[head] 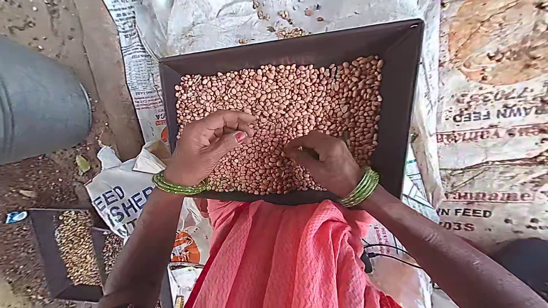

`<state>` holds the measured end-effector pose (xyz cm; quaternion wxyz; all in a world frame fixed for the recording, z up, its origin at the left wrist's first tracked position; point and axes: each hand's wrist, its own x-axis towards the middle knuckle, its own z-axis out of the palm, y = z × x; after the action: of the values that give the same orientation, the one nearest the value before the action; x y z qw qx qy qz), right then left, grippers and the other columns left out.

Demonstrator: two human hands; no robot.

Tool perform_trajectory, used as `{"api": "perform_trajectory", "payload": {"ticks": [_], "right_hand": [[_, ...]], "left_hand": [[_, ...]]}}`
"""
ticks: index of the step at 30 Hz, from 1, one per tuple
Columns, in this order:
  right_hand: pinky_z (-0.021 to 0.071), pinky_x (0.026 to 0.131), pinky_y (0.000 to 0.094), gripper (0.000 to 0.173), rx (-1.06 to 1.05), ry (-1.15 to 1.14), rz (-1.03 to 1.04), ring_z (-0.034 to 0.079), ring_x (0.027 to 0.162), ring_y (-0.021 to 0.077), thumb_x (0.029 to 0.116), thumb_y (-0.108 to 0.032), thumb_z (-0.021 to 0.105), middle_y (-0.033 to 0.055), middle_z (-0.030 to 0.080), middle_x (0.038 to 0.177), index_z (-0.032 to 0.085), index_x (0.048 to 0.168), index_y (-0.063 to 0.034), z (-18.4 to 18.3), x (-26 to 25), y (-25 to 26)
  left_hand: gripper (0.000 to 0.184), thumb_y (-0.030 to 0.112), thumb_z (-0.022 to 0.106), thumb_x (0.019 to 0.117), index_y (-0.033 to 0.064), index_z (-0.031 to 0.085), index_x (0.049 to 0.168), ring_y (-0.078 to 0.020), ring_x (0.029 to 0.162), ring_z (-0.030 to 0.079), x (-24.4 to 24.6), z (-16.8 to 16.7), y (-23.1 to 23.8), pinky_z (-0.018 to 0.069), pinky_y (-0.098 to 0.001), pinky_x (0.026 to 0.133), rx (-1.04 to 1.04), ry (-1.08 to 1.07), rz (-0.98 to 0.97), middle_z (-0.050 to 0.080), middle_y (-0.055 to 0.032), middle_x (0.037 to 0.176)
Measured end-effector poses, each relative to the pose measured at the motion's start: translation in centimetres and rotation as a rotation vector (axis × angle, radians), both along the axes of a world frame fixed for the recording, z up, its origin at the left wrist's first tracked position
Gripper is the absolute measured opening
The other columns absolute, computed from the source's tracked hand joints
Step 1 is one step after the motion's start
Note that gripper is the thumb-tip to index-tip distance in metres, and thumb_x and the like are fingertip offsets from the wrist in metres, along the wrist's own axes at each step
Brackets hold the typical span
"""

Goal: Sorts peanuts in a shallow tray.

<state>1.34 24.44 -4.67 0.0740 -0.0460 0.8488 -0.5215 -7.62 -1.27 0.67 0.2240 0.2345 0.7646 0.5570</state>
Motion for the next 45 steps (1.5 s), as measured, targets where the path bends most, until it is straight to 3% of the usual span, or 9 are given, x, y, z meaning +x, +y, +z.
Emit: {"api": "perform_trajectory", "payload": {"ticks": [8,13,16,20,25,27,32,37,45], "right_hand": [[0.0572,0.053,0.0462,0.016,0.368,0.357,0.218,0.070,0.070,0.0333,0.0955,-0.010,0.062,0.0180,0.067,0.088,0.074,0.100,0.0014,-2.6,-1.0,-3.4],[0.0315,0.043,0.0128,0.011,-0.593,-0.408,0.129,0.038,0.046,-0.0046,0.0963,-0.016,0.057,-0.0111,0.048,0.059,0.067,0.092,-0.0174,0.3,-1.2,0.6],[0.0359,0.043,0.0086,0.029,-1.029,-0.592,0.214,0.044,0.048,-0.0072,0.1034,-0.041,0.049,-0.0133,0.052,0.064,0.070,0.101,-0.0210,0.3,-0.3,4.9],[0.0306,0.038,0.0115,0.048,-0.727,-0.539,-0.150,0.034,0.041,-0.0042,0.1099,-0.046,0.030,-0.0107,0.051,0.061,0.065,0.090,-0.0193,2.2,-0.2,6.0],[0.0394,0.044,0.0079,0.055,-0.956,-0.179,-0.498,0.052,0.054,-0.0060,0.1134,-0.039,0.013,-0.0109,0.065,0.080,0.057,0.087,-0.0224,4.8,-2.0,8.6],[0.0453,0.052,0.0106,0.054,-0.905,-0.231,-0.577,0.061,0.064,-0.0038,0.1135,-0.036,0.013,-0.0100,0.072,0.092,0.059,0.089,-0.0239,4.3,-2.3,8.6],[0.0326,0.041,0.0127,0.053,-0.838,-0.420,-0.388,0.038,0.045,-0.0013,0.1133,-0.039,0.022,-0.0097,0.049,0.061,0.050,0.072,-0.0218,3.2,-1.1,7.9],[0.0267,0.040,0.0163,0.052,-0.602,-0.249,-0.352,0.031,0.042,-0.0002,0.1127,-0.037,0.028,-0.0123,0.038,0.052,0.042,0.064,-0.0253,4.5,-0.7,8.2],[0.0420,0.054,0.0161,0.027,0.104,-0.141,-0.115,0.047,0.057,-0.0030,0.1082,-0.019,0.043,-0.0078,0.055,0.074,0.066,0.119,-0.0075,3.6,2.2,8.1]], "left_hand": [[0.032,-0.003,0.053,0.0993,0.0048,0.061,0.129,-0.0153,0.092,0.074,2.7,-1.7,-1.4,0.0613,-0.0304,0.086,0.333,-0.477,0.322,0.075,-0.0067,0.106],[0.026,0.009,0.058,0.0997,0.0031,0.065,0.124,-0.0105,0.086,0.070,2.7,-1.1,-3.3,0.0604,-0.0284,0.083,0.150,-0.381,0.103,0.073,-0.0011,0.096],[0.038,0.032,0.059,0.1045,0.0043,0.064,0.130,-0.0077,0.106,0.069,2.7,-0.1,-3.1,0.0580,-0.0260,0.092,-0.029,-0.247,-0.199,0.073,-0.0007,0.117],[0.045,0.040,0.060,0.1011,0.0149,0.063,0.139,-0.0235,0.099,0.069,2.2,-0.6,1.5,0.0585,-0.0452,0.082,-0.597,0.168,-0.171,0.064,-0.0121,0.130],[0.057,0.036,0.058,0.1041,0.0144,0.045,0.155,-0.0456,0.115,0.064,4.2,-1.2,10.0,0.0515,-0.0626,0.094,-0.873,-0.069,-0.494,0.054,-0.0258,0.144],[0.061,0.032,0.057,0.1040,0.0129,0.037,0.159,-0.0434,0.119,0.063,5.3,-2.1,13.0,0.0515,-0.0591,0.097,-0.769,-0.106,-0.605,0.049,-0.0258,0.150],[0.059,0.022,0.063,0.1013,0.0152,0.044,0.157,-0.0380,0.131,0.055,7.2,-1.8,14.7,0.0471,-0.0488,0.105,-0.259,-0.112,-0.764,0.033,-0.0223,0.163],[0.028,0.009,0.056,0.1000,0.0176,0.077,0.115,-0.0341,0.110,0.068,2.2,-2.3,9.9,0.0573,-0.0525,0.086,-0.471,0.420,-0.651,0.072,-0.0128,0.116],[0.052,-0.003,0.055,0.0976,0.0269,0.065,0.139,-0.0476,0.136,0.045,-5.2,-4.7,17.8,0.0420,-0.0653,0.103,-0.613,0.484,-0.952,0.054,-0.0209,0.144]]}}
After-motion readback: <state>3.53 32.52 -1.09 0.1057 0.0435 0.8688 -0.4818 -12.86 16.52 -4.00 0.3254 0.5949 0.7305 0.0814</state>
